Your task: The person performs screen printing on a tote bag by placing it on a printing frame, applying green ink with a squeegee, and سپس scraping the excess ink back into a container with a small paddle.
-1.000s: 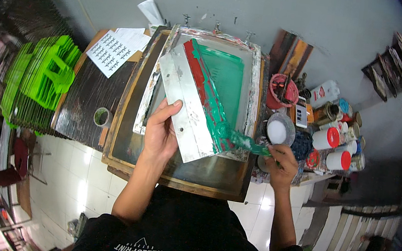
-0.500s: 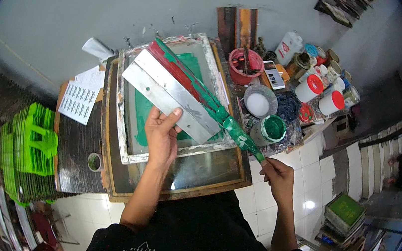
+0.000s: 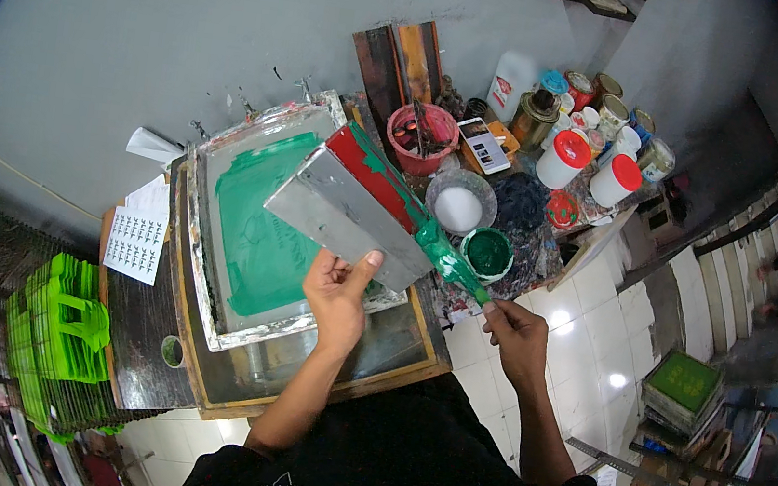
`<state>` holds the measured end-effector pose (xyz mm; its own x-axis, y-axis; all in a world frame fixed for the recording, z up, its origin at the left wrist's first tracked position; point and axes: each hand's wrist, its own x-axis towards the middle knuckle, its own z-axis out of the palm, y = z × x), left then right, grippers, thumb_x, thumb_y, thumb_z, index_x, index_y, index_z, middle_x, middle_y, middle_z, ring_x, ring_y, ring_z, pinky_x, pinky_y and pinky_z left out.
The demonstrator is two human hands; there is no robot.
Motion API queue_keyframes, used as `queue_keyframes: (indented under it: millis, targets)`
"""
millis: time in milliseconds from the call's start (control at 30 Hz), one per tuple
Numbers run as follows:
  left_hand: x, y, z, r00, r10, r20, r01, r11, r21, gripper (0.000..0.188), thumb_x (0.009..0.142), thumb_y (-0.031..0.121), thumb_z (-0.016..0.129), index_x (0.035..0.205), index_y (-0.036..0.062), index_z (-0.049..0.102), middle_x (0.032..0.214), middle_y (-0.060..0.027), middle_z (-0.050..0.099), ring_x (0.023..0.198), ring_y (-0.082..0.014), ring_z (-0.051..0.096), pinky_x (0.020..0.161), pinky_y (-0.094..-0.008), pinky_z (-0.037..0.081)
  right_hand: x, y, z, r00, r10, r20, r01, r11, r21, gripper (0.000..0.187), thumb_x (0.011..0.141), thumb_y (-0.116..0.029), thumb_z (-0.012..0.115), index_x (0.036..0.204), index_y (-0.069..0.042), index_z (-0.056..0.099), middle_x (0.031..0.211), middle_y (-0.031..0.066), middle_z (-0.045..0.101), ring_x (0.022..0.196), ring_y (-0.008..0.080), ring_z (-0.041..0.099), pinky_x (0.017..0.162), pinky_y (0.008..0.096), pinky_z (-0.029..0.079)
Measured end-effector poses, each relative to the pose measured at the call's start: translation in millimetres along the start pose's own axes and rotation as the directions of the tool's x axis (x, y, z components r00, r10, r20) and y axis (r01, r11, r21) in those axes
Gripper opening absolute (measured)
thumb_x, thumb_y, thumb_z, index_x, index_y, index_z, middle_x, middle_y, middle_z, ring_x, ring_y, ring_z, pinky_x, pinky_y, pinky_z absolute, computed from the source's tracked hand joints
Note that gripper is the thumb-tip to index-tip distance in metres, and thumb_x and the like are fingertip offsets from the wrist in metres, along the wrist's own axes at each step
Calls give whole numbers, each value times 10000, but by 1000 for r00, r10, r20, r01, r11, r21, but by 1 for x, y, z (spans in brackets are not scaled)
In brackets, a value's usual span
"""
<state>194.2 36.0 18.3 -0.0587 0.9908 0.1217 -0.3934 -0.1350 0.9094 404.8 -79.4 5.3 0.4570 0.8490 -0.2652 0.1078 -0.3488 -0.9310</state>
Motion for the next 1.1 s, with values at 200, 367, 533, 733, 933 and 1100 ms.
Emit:
queue_keyframes:
  millis: [200,367,533,733,933,1100]
  targets:
    - [-5,-7,21,998,50,-40,-48,998,46,215,878,15,730,1067,-9,630,967,-49,702,849,-79,614,769,-224,458,15,-19,-3,993,-70,97,61,994,94,299,945,-255,670,1052,19,723,730,34,652,656,80,557,586,244,444]
    - [-5,-11,26,996,59,-71,-56,997,47,249,856,-12,730,1076,-12,615,1007,-79,699,903,-118,631,820,-267,476,19,-43,-7,981,-124,151,107,988,112,285,952,-245,661,1050,16,719,728,20,640,642,65,546,573,227,418]
    - [-12,-10,36,996,59,-65,-57,998,35,203,884,17,724,1066,-11,638,979,-57,703,865,-87,617,777,-236,466,20,-58,-4,979,-132,158,94,969,229,272,946,-241,670,1026,15,717,710,5,619,591,46,504,500,199,348]
    - [-10,-17,39,996,50,-76,-49,999,19,237,854,-7,741,1060,-7,624,983,-74,699,870,-110,625,791,-263,472,20,-64,-11,977,-134,166,96,971,220,253,952,-233,659,1021,2,719,709,3,619,590,45,505,499,197,358]
    - [-18,-21,48,999,25,-31,-25,1000,2,202,871,8,739,1054,4,656,962,-44,700,840,-72,602,736,-226,453,22,-80,-20,956,-204,210,147,955,258,297,973,-235,637,1062,40,703,739,24,634,641,56,531,589,222,429]
    - [-19,-29,42,999,-29,-17,31,995,91,226,866,24,747,1067,-2,649,983,-64,702,868,-92,619,762,-242,469,23,-92,-33,966,-206,157,155,946,284,301,954,-243,664,1064,33,709,727,25,643,609,49,522,541,206,404]
